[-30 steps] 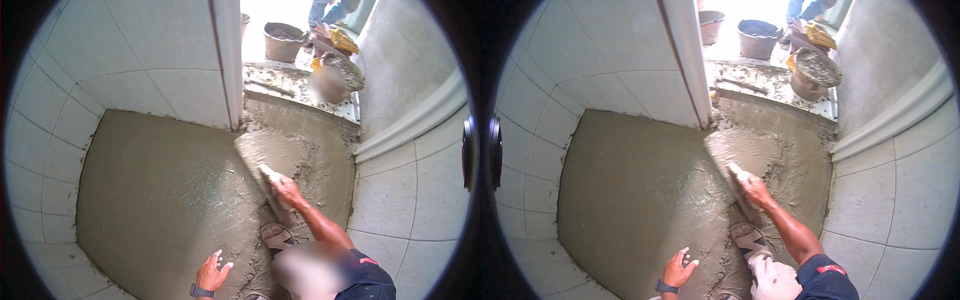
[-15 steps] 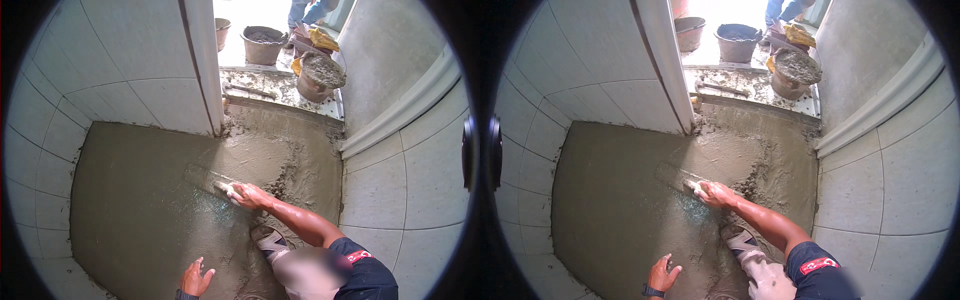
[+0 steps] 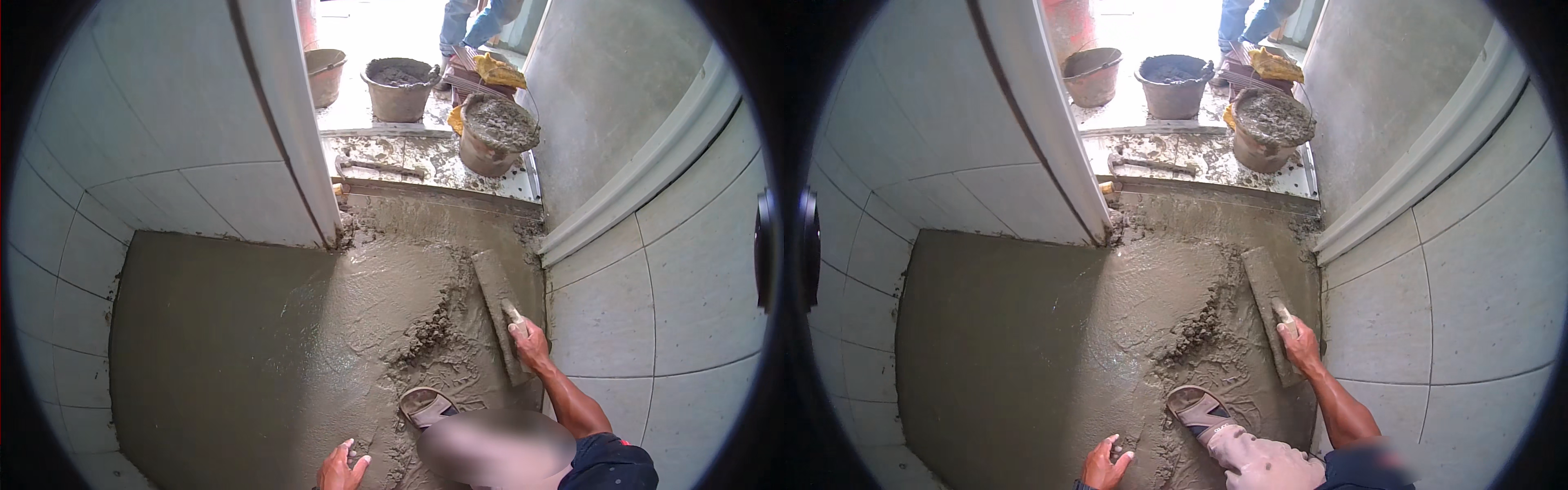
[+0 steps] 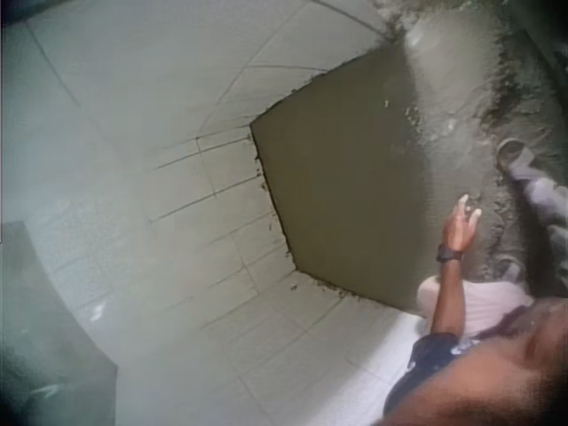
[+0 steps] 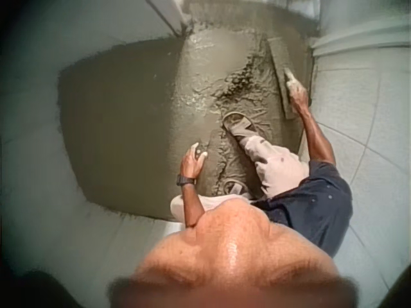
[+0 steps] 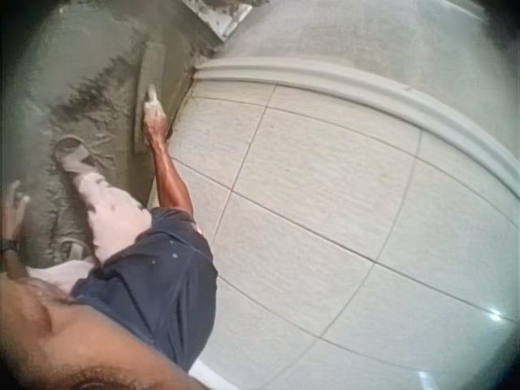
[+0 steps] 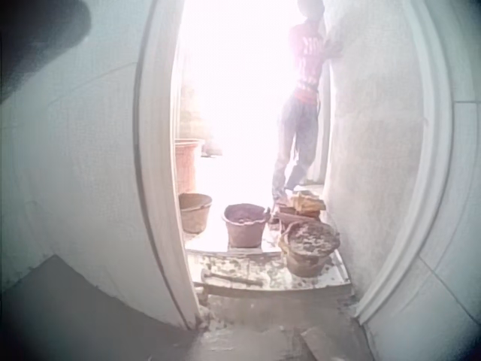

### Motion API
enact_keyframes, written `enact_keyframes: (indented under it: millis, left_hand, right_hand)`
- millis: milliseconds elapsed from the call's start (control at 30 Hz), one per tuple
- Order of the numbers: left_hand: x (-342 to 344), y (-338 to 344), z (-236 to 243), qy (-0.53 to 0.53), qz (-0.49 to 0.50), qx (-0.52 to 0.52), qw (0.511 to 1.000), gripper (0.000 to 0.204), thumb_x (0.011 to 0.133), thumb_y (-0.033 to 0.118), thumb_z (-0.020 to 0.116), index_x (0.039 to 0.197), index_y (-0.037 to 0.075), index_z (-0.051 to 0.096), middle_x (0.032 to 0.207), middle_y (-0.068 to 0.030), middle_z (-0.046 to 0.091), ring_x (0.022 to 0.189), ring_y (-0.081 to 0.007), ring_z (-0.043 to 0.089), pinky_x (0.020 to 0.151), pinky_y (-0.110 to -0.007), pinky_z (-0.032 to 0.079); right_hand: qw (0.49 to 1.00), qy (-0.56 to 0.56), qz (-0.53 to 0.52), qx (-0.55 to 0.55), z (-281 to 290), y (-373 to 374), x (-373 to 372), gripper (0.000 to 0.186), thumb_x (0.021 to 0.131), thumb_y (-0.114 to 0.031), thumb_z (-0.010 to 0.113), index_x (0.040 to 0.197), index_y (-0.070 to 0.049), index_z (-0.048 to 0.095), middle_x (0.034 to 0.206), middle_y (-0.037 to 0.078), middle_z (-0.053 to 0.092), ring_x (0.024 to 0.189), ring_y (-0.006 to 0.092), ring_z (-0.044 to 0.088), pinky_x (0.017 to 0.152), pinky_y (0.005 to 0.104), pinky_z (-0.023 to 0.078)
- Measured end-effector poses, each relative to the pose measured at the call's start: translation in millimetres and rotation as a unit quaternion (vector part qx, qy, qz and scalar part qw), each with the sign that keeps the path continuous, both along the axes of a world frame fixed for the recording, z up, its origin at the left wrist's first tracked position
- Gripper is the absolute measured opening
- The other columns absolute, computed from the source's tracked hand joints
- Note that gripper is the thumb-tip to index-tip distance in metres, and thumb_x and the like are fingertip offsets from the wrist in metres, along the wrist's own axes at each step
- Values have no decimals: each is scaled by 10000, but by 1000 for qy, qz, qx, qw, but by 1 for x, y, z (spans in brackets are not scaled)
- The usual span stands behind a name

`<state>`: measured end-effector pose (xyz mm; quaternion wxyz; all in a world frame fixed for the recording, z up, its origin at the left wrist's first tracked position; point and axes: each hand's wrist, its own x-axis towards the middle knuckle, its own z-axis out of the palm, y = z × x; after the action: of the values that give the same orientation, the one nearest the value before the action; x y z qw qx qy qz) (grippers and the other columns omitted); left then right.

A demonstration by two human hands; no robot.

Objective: Smoothing and leveling wet concrete or screed on a bathroom floor using a trowel.

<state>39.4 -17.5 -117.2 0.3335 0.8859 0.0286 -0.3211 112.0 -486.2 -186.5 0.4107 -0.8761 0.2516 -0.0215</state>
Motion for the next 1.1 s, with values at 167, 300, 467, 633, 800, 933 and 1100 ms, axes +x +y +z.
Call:
enact_keyframes:
  millis: [167,300,467,633,800,933,1100]
  left_hand:
    - [0,-22,2,-10,88,-64,994,489,845,321,671,1245,66,550,1017,-195,656,911,-353,630,794,-422,504]
    - [0,-60,78,71,72,-49,994,495,836,326,680,1229,49,564,946,-178,672,850,-308,649,769,-402,514]
    - [-29,-90,199,144,32,-82,986,511,838,326,669,1249,44,555,980,-191,672,884,-305,649,794,-390,514]
    - [-54,-63,315,143,34,-122,982,524,834,331,668,1253,38,555,1026,-201,667,926,-315,642,820,-403,507]
    - [-8,-26,382,140,-69,-1,988,611,821,415,677,1302,70,528,1146,-211,635,986,-336,637,832,-426,513]
    - [67,-43,411,117,-184,170,961,599,818,439,661,1240,24,565,1140,-210,633,1034,-361,618,899,-429,492]
    - [169,-138,454,-51,-112,102,987,546,843,423,649,1254,76,560,1166,-192,622,1050,-358,609,889,-428,493]
  right_hand:
    - [999,25,-18,-15,15,11,-3,449,886,-362,612,1214,-56,585,995,213,666,899,363,648,789,420,493]
    - [987,148,-59,-5,58,32,-29,419,880,-366,610,1167,-62,594,956,238,657,886,418,632,764,457,490]
    - [977,190,-99,7,152,27,-95,401,879,-368,598,1150,-73,599,942,232,660,898,440,621,763,476,485]
    - [971,208,-118,-2,296,20,-104,408,869,-372,601,1140,-67,602,953,251,656,908,447,619,768,487,485]
    - [960,265,-88,-11,354,-3,-68,434,842,-370,600,1119,-36,590,974,268,649,935,467,610,796,499,483]
    - [968,239,-75,-10,328,-30,-26,452,822,-351,602,1102,3,583,995,274,646,952,469,609,818,497,486]
    - [938,335,-32,83,299,-46,72,425,792,-279,608,1104,10,612,1077,267,635,1024,416,616,872,474,493]
